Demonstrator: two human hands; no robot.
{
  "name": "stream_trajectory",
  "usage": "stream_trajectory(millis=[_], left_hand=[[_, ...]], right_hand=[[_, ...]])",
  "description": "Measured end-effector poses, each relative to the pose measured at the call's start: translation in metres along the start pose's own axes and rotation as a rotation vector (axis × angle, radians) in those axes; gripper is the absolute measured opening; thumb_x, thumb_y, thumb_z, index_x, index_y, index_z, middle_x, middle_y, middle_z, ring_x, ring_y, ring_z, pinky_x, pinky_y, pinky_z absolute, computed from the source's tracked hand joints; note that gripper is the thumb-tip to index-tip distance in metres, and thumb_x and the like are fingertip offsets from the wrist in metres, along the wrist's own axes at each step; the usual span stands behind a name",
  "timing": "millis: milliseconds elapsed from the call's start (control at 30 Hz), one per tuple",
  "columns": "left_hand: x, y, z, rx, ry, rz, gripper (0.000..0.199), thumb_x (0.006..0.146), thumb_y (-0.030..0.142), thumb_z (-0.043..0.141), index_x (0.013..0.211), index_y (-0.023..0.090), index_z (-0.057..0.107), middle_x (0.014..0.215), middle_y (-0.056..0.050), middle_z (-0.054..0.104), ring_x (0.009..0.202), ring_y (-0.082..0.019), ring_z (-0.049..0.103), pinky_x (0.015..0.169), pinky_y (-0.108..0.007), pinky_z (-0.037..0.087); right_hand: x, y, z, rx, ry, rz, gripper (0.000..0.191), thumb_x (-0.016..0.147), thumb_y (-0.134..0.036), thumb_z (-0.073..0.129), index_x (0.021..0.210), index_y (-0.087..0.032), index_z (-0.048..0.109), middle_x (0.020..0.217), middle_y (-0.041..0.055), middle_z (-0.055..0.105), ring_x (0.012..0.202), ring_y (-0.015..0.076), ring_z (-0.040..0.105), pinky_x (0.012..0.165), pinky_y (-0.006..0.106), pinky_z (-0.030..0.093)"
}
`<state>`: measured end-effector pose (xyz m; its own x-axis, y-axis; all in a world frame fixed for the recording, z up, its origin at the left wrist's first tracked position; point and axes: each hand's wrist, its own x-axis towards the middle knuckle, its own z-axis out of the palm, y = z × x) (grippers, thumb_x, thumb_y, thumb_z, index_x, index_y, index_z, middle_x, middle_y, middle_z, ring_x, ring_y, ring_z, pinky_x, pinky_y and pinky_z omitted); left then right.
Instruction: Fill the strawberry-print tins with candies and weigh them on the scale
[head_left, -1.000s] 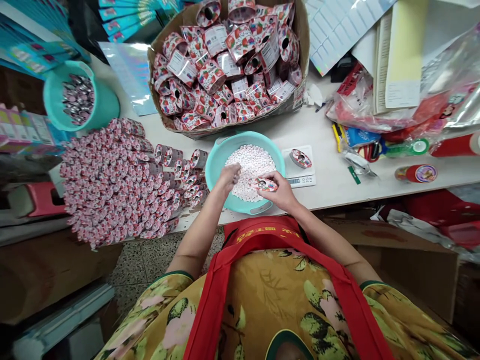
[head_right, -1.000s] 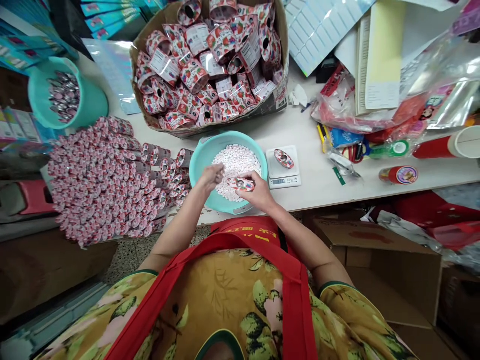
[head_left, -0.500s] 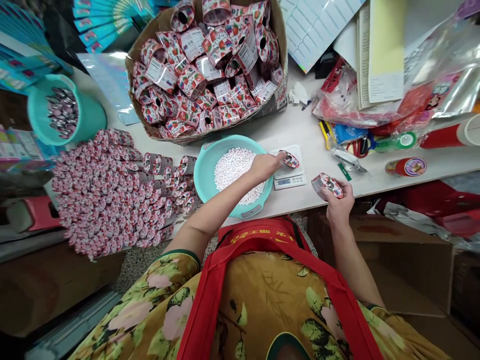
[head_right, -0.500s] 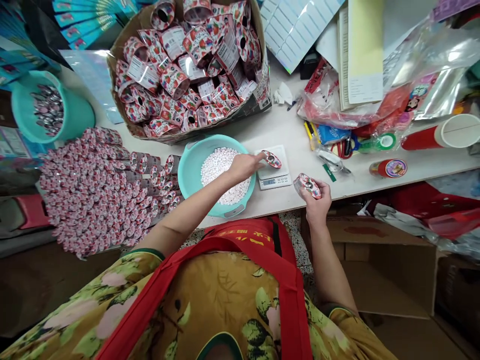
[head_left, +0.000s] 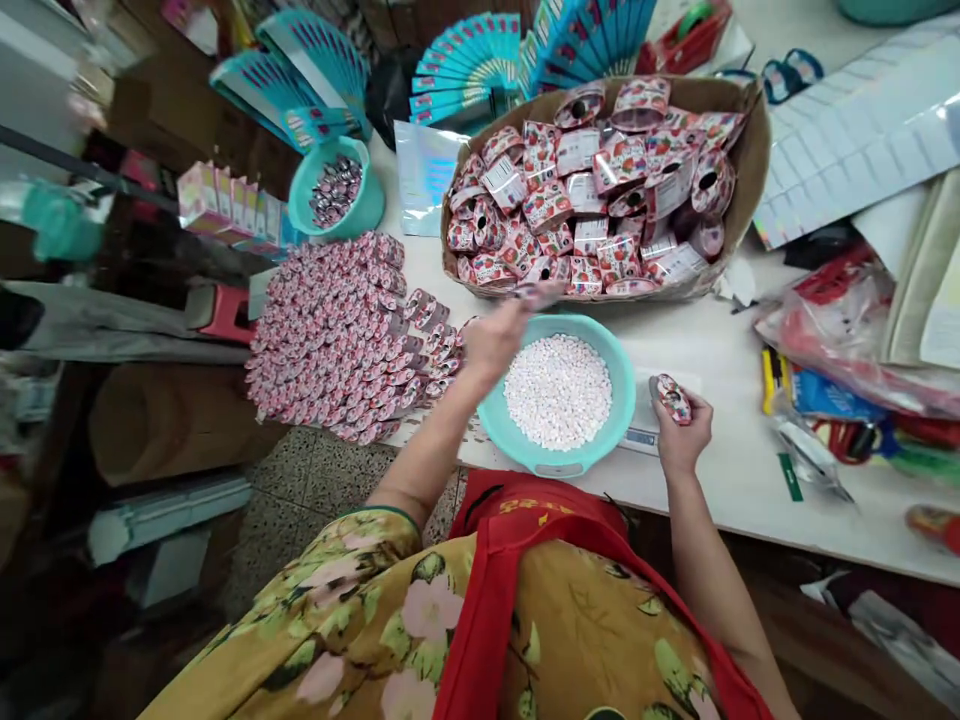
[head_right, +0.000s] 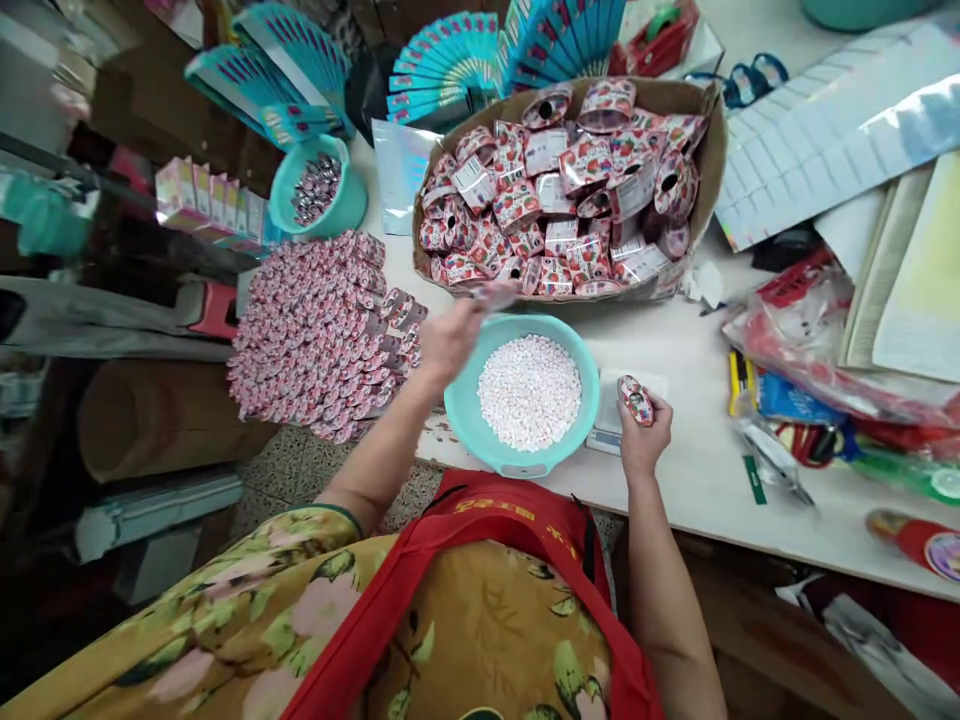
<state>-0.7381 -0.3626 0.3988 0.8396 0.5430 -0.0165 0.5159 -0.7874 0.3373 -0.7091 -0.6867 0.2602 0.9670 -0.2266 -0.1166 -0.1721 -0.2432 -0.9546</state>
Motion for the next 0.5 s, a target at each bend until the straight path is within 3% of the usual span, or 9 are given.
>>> stream_trajectory(millis=[100,167,233,300,367,433,500], left_hand=[[0.025,-0.094,-0.040,0.228,0.088,-0.257,0.033,0.102,0.045,0.047,0.114,0.023,0.068,0.086,-0.011,0.070,0.078,-0.025,0.061,0.067,-0.031,0.031],[0.049,-0.149,-0.052,0.316,0.094,-0.369,0.031,0.103,0.041,0.044,0.112,0.022,0.067,0.086,-0.011,0.069,0.081,-0.025,0.061,0.068,-0.031,0.030],[0.078,-0.192,-0.055,0.344,0.087,-0.446,0.025,0.102,0.034,0.045,0.106,0.019,0.066,0.083,-0.010,0.066,0.083,-0.024,0.058,0.070,-0.031,0.030],[0.108,-0.223,-0.052,0.301,0.065,-0.495,0.018,0.100,0.026,0.049,0.094,0.017,0.063,0.075,-0.006,0.060,0.082,-0.022,0.055,0.074,-0.030,0.031],[0.137,-0.245,-0.041,0.201,0.015,-0.508,0.021,0.097,0.019,0.054,0.077,0.015,0.056,0.064,-0.002,0.050,0.079,-0.019,0.050,0.078,-0.030,0.032],[0.160,-0.260,-0.025,0.111,-0.048,-0.498,0.032,0.093,0.012,0.059,0.063,0.015,0.047,0.057,0.001,0.040,0.077,-0.016,0.047,0.082,-0.030,0.033],[0.175,-0.271,-0.008,-0.015,-0.067,-0.454,0.037,0.086,0.007,0.066,0.058,0.015,0.044,0.054,0.003,0.035,0.075,-0.015,0.046,0.085,-0.030,0.034]], right_hand=[[0.003,-0.015,-0.003,-0.165,0.024,-0.177,0.074,0.059,-0.051,0.085,0.119,-0.018,0.055,0.134,0.0160,0.060,0.125,0.0317,0.058,0.107,0.055,0.047],[0.012,-0.039,0.000,-0.259,0.059,-0.349,0.072,0.063,-0.047,0.086,0.123,-0.022,0.055,0.138,0.0163,0.058,0.131,0.0333,0.055,0.106,0.055,0.047],[0.028,-0.072,0.021,-0.275,0.036,-0.476,0.056,0.071,-0.044,0.082,0.119,-0.025,0.059,0.127,0.0141,0.063,0.123,0.0314,0.060,0.100,0.051,0.052],[0.046,-0.110,0.066,-0.234,-0.080,-0.550,0.041,0.080,-0.044,0.074,0.114,-0.024,0.063,0.113,0.0109,0.067,0.107,0.0272,0.066,0.092,0.047,0.056],[0.063,-0.142,0.129,-0.208,-0.277,-0.588,0.036,0.086,-0.046,0.067,0.112,-0.022,0.065,0.105,0.0079,0.067,0.094,0.0226,0.066,0.087,0.044,0.058],[0.076,-0.163,0.202,-0.241,-0.444,-0.624,0.033,0.088,-0.044,0.064,0.112,-0.022,0.066,0.105,0.0080,0.066,0.096,0.0220,0.065,0.086,0.043,0.058],[0.083,-0.168,0.271,-0.316,-0.582,-0.646,0.042,0.084,-0.043,0.070,0.118,-0.020,0.065,0.114,0.0112,0.063,0.107,0.0258,0.062,0.095,0.048,0.055]])
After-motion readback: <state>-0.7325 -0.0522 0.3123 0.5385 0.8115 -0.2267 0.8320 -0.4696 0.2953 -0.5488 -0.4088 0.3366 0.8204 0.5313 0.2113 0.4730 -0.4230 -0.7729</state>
